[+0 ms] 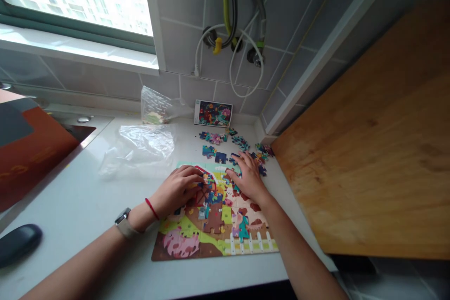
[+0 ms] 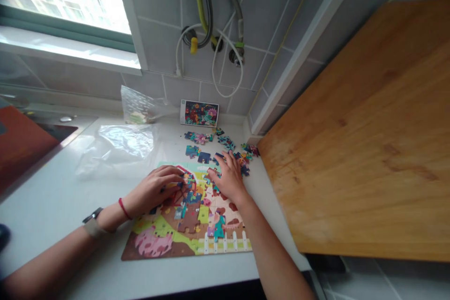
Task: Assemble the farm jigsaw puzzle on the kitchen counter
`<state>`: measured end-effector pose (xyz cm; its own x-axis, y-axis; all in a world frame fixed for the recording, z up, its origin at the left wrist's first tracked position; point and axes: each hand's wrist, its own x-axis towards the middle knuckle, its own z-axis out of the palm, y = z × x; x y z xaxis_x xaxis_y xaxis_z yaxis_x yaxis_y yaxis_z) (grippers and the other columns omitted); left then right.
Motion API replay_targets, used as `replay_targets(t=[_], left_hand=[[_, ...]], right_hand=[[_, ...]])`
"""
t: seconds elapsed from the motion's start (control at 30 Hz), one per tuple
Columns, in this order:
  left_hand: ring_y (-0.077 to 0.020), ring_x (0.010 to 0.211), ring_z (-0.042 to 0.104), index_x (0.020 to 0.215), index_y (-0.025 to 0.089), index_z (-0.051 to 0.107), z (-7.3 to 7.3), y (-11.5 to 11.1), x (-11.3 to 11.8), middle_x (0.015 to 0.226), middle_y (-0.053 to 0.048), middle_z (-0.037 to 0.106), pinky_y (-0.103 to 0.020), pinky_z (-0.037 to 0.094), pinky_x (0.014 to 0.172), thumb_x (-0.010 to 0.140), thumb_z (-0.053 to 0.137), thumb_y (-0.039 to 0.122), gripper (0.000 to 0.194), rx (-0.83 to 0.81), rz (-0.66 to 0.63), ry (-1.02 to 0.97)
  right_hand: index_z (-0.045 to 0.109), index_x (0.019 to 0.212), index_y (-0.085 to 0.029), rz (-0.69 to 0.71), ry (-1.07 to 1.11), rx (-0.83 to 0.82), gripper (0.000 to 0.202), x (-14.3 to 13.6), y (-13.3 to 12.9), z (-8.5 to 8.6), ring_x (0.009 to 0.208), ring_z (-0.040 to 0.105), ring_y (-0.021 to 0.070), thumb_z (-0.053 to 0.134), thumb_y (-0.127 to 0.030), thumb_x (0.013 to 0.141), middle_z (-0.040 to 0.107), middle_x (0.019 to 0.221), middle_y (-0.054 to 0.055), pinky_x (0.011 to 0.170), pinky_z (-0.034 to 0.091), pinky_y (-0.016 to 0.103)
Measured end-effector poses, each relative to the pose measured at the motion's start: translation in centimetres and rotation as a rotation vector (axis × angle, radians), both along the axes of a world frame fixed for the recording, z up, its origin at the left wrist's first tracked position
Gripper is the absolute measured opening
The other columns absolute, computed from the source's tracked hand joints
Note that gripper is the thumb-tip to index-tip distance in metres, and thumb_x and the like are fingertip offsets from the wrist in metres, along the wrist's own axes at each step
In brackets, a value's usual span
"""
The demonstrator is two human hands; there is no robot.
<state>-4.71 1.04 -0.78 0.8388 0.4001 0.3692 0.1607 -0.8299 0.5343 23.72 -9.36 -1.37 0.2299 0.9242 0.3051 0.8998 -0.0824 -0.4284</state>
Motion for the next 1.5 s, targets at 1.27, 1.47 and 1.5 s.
replay_targets(t=[1.27,1.47,1.5], left_hand=[[-0.0269,0.112,0.061,0.106,0.024,0.074,1.3,-1.9,0.3,0.114,-0.008,0.071,-0.044,0.051,0.099,0.104,0.062,0.032,0.015,0.032,-0.032,-0.049],[-0.0255,0.110,0.063,0.107,0.023,0.074,1.6,-1.8,0.3,0.112,-0.008,0.071,-0.042,0.052,0.097,0.104,0.062,0.030,0.015,0.008,-0.037,-0.045],[-0.0256,0.110,0.063,0.107,0.023,0.074,1.5,-1.6,0.3,0.113,-0.008,0.071,-0.043,0.052,0.097,0.105,0.061,0.030,0.015,0.007,-0.033,-0.038]], right_hand=[[0.076,0.074,-0.024,-0.065,0.489,0.168,0.027,-0.9,-11.1,3.3,0.046,0.058,0.0190,0.050,-0.020,0.079,0.058,0.048,-0.002,0.051,0.051,0.031],[0.080,0.109,-0.022,0.217,0.914,-0.253,0.029,-2.1,-6.4,6.6,0.083,0.076,0.0254,0.066,-0.036,0.087,0.081,0.092,0.008,0.076,0.062,0.042],[0.081,0.099,-0.022,0.111,0.799,-0.071,0.023,-1.6,-5.7,6.7,0.085,0.075,0.0253,0.069,-0.037,0.086,0.081,0.093,0.008,0.079,0.061,0.042]])
